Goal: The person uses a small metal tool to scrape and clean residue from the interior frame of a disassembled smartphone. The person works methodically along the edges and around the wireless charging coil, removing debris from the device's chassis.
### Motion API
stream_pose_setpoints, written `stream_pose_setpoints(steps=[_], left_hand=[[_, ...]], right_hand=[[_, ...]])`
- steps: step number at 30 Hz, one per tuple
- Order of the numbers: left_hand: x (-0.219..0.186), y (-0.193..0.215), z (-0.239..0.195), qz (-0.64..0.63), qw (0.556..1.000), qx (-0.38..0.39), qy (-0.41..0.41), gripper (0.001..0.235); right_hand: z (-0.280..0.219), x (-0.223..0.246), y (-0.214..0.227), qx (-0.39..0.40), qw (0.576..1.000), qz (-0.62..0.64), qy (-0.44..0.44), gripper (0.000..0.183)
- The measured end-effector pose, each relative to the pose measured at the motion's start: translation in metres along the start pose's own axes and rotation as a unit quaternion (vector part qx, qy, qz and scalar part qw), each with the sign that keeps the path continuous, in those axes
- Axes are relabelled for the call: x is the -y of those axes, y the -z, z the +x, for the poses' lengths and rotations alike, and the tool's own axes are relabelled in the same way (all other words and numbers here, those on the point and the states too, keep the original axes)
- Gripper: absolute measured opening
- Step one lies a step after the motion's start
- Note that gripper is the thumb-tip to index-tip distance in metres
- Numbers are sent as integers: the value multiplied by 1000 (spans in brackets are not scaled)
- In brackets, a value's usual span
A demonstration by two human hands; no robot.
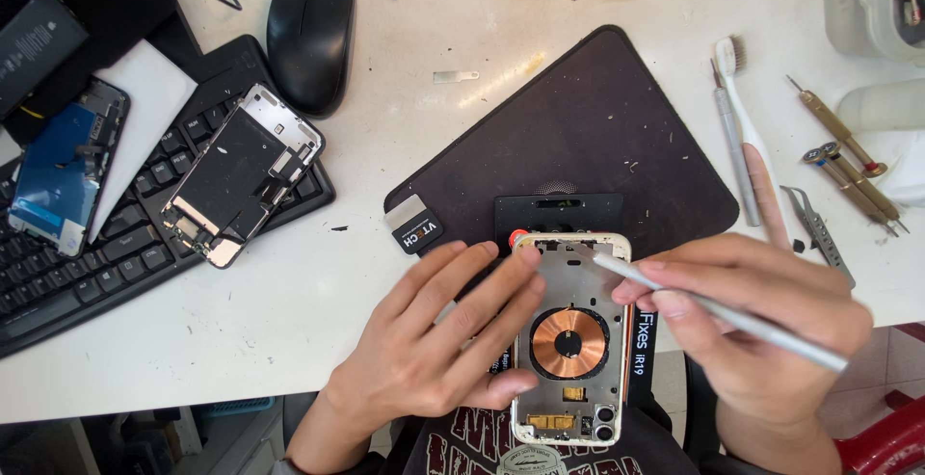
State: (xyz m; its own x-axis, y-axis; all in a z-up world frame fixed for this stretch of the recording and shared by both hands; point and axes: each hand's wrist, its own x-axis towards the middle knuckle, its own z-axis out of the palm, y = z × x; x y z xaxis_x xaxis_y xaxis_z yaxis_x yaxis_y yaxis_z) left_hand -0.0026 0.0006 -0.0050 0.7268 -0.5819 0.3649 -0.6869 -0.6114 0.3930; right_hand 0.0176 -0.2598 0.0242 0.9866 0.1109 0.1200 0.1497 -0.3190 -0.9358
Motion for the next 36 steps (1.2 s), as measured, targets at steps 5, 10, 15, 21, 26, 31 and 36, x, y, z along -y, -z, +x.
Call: stream_pose_setpoints(steps=[5,10,15,21,26,31,36], left_hand=[[-2,3,11,7,996,82,40,71],[5,19,25,108,989,59,87,84],[2,37,17,134,988,4,79,84],[-8,27,20,-53,988,-1,144,81],[-19,17,21,-270,870,63,409,48],[-20,8,8,-408,805,-5,430,38],[-33,-7,-10,-542,714,-98,433,37]], right_hand=[[-17,-4,-3,-37,999,0,-2,13],[-25,-13,0,-65,996,61,0,16],[-48,-21,6,-135,986,100,-5,26],[-69,-24,1,-156,982,96,55,40],[-73,-12,-7,-75,997,-6,6,30],[-65,-7,-3,-45,998,17,-41,28],[-64,7,-6,-44,991,87,-93,34]])
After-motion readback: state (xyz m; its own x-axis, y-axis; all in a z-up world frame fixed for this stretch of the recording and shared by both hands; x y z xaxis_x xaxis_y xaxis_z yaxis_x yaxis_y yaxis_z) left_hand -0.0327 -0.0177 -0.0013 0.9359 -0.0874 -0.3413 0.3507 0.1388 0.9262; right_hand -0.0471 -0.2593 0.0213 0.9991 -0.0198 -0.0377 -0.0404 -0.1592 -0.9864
